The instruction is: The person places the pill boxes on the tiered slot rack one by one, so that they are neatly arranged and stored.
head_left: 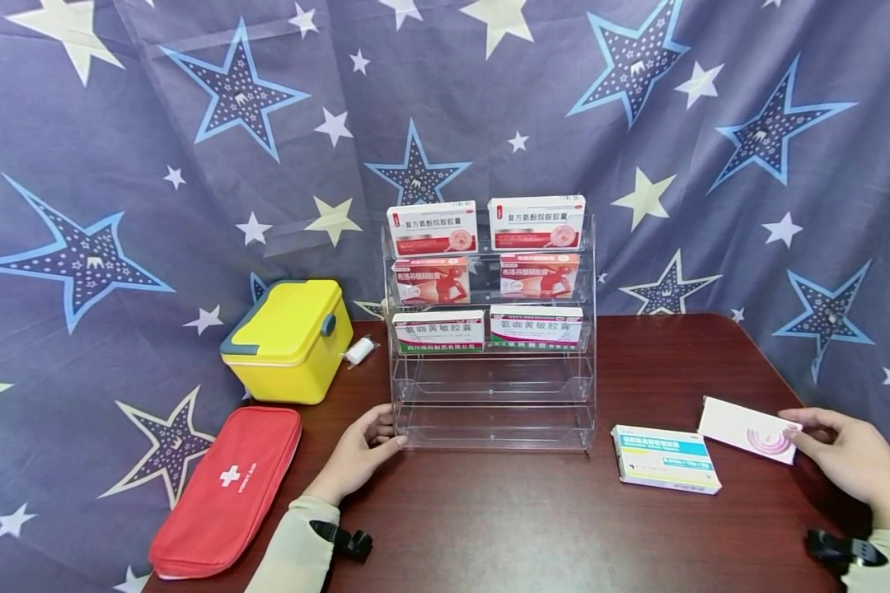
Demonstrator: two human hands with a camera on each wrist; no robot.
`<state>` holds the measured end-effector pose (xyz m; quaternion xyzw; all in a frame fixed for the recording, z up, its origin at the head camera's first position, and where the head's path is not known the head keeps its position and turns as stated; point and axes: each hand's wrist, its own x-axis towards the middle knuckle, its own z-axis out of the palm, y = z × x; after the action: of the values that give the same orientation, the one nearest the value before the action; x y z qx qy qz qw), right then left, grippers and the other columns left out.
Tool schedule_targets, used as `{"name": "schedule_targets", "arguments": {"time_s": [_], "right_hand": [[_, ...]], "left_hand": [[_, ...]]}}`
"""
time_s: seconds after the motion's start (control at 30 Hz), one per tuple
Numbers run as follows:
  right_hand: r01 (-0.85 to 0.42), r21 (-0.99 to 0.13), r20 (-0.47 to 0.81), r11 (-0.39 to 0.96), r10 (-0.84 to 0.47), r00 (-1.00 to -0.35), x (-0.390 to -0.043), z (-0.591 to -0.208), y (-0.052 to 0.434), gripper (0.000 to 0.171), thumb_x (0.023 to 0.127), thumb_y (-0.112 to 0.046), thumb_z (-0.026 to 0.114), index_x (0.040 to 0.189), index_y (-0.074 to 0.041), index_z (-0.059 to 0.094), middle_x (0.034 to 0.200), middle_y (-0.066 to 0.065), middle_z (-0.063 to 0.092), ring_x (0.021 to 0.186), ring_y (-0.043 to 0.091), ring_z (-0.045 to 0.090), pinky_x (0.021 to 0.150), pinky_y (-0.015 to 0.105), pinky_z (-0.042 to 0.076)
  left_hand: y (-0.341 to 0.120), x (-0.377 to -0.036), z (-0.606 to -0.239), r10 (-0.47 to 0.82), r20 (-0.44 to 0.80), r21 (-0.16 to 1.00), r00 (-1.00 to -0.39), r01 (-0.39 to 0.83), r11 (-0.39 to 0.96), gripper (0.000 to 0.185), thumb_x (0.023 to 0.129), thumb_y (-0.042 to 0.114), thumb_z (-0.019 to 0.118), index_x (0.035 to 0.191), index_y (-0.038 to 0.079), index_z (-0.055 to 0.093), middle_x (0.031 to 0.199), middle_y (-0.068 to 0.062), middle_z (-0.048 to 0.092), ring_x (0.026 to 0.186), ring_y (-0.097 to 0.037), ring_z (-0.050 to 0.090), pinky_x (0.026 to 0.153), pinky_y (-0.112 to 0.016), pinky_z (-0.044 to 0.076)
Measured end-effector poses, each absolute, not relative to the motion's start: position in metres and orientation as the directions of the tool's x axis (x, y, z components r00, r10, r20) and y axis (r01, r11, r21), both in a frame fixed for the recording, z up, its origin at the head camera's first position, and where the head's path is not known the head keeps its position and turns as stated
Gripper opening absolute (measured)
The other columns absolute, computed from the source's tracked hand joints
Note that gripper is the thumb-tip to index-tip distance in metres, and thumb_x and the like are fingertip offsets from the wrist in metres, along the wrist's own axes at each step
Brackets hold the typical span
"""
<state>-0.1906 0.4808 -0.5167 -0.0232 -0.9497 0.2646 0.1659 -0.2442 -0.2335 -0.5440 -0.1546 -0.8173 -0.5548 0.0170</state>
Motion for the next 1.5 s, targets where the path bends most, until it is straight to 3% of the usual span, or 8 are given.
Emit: {"name": "schedule_targets", "arguments": {"time_s": [0.4,0.73,0.8,1.0,1.13,1.23,1.33,1.5], "right_hand": [[-0.033,-0.575,0.295,0.817,0.170,-0.940,-0.193,-0.513,0.479,0.033,0.098,-0.025,0.077,0.115,0.003,0.074,0.089,0.011,0.076,0.067,-0.006,0.055,0.056,0.019,0.042],[-0.087,-0.658,0.376,0.748,0.227,-0.898,-0.197,-0.504,0.472,0.031,0.096,-0.021,0.079,0.115,0.002,0.072,0.083,-0.038,0.061,0.070,-0.018,0.056,0.057,0.012,0.043],[-0.103,-0.689,0.398,0.717,0.255,-0.881,-0.198,-0.495,0.467,0.032,0.095,-0.020,0.080,0.115,0.003,0.072,0.082,-0.042,0.059,0.070,-0.019,0.057,0.057,0.010,0.044],[-0.235,-0.812,0.454,0.534,0.326,-0.829,-0.196,-0.453,0.439,0.022,0.093,-0.004,0.078,0.115,-0.005,0.076,0.079,-0.029,0.069,0.064,-0.011,0.065,0.054,0.010,0.049],[-0.281,-0.764,0.528,0.580,0.314,-0.789,-0.197,-0.414,0.404,0.027,0.090,-0.006,0.082,0.116,-0.005,0.076,0.079,-0.030,0.068,0.064,-0.011,0.063,0.056,0.008,0.047],[-0.355,-0.677,0.612,0.645,0.226,-0.758,-0.199,-0.385,0.367,0.030,0.087,-0.006,0.085,0.116,-0.002,0.077,0.082,-0.032,0.067,0.066,-0.012,0.061,0.060,0.006,0.044],[-0.462,-0.602,0.676,0.652,0.107,-0.729,-0.204,-0.367,0.329,0.029,0.085,-0.004,0.086,0.113,-0.007,0.080,0.081,-0.023,0.070,0.069,-0.010,0.061,0.064,0.006,0.043],[-0.594,-0.541,0.697,0.595,-0.077,-0.713,-0.218,-0.361,0.266,0.027,0.084,-0.004,0.088,0.108,-0.016,0.081,0.082,-0.008,0.072,0.071,0.001,0.062,0.060,0.015,0.042]], "left_hand": [[-0.234,-0.245,-0.545,0.222,0.194,0.900,-0.956,0.263,0.347,0.056,0.093,0.014,0.082,0.143,0.005,0.059,0.119,-0.013,0.070,0.105,-0.024,0.067,0.092,-0.030,0.054],[-0.236,-0.244,-0.545,0.225,0.190,0.902,-0.956,0.260,0.346,0.056,0.093,0.015,0.082,0.143,0.005,0.058,0.118,-0.011,0.070,0.105,-0.023,0.067,0.093,-0.030,0.054],[-0.237,-0.244,-0.545,0.227,0.190,0.902,-0.955,0.261,0.343,0.056,0.093,0.015,0.082,0.143,0.006,0.059,0.118,-0.011,0.070,0.105,-0.024,0.067,0.093,-0.030,0.054],[-0.237,-0.245,-0.548,0.225,0.189,0.898,-0.956,0.261,0.355,0.054,0.094,0.016,0.082,0.143,0.012,0.059,0.121,-0.012,0.071,0.106,-0.026,0.067,0.094,-0.034,0.054],[-0.235,-0.243,-0.545,0.220,0.179,0.899,-0.959,0.250,0.360,0.055,0.094,0.012,0.080,0.144,0.009,0.058,0.123,-0.016,0.070,0.107,-0.030,0.067,0.095,-0.038,0.053],[-0.236,-0.243,-0.544,0.225,0.178,0.898,-0.958,0.252,0.360,0.055,0.095,0.013,0.080,0.144,0.010,0.058,0.123,-0.016,0.070,0.107,-0.031,0.067,0.094,-0.037,0.054],[-0.238,-0.245,-0.548,0.230,0.188,0.898,-0.955,0.262,0.354,0.054,0.094,0.018,0.082,0.143,0.014,0.059,0.122,-0.011,0.071,0.106,-0.026,0.067,0.094,-0.034,0.054],[-0.237,-0.246,-0.549,0.227,0.198,0.898,-0.954,0.269,0.348,0.054,0.093,0.018,0.082,0.143,0.012,0.060,0.120,-0.009,0.071,0.105,-0.024,0.068,0.092,-0.033,0.054]]}}
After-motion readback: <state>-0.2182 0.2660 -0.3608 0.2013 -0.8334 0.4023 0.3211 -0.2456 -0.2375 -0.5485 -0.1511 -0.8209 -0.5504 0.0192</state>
